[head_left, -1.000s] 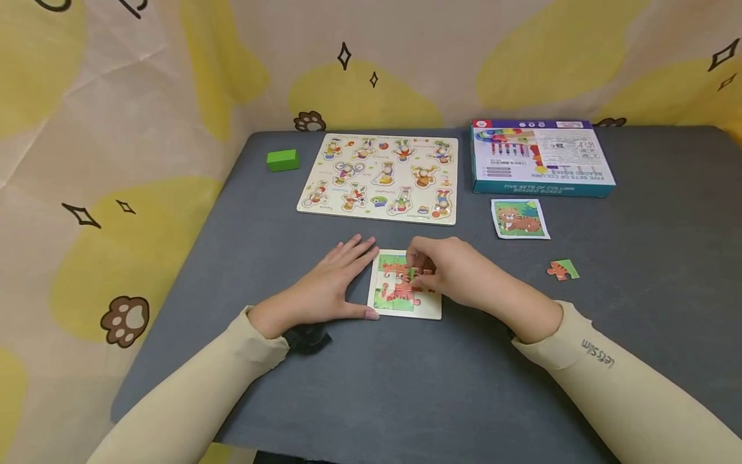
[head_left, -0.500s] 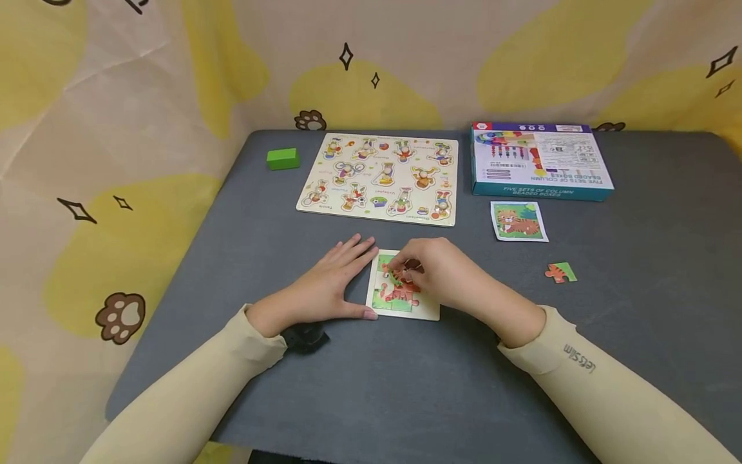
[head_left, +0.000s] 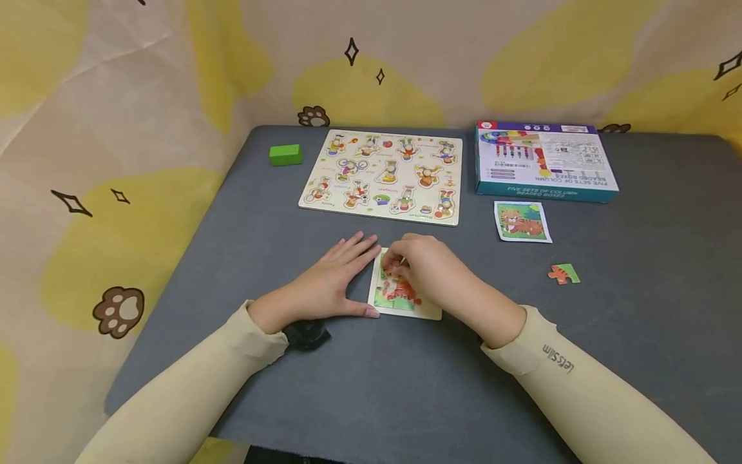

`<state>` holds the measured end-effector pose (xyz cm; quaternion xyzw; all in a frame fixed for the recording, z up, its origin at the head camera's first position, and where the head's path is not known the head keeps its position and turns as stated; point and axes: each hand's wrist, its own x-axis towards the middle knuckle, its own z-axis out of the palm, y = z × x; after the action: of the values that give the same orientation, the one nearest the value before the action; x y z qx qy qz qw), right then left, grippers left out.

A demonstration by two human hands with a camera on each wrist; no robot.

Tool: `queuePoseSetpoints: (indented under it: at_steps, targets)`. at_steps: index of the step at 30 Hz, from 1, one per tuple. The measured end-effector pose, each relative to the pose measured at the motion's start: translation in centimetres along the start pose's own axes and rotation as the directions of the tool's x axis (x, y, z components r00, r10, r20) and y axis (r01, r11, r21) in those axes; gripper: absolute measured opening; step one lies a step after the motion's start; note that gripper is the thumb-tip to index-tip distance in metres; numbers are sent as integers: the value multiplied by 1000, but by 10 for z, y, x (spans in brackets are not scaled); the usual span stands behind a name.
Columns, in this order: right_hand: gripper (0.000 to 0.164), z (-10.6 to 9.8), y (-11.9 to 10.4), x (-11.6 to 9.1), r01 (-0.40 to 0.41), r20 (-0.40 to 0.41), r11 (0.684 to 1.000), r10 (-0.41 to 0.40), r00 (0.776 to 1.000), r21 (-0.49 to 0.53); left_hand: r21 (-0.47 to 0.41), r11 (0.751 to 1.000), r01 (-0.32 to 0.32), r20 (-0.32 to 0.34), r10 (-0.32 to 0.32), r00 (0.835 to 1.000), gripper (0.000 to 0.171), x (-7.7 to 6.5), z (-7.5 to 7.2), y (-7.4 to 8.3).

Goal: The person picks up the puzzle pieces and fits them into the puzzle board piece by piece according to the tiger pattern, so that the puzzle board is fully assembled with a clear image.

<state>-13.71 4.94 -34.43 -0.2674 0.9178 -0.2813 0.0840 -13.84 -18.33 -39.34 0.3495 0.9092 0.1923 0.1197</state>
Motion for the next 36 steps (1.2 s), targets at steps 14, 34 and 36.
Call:
queuePoseSetpoints:
  at_steps: [14,34,36]
  targets:
    - [12,12,2,0,41,-59,995,-47,997,-92,-9,1000,-5,3,5,1000,111,-1,-2,1]
    - [11,15,-5,-7,57,41,948,-46,998,-314,-9,1000,-7,3,7,1000,110,-1,1,-2]
    - [10,14,-4,-7,94,35,941,-87,996,-325,-8,1000,-8,1,8,1000,110,-2,0,-2]
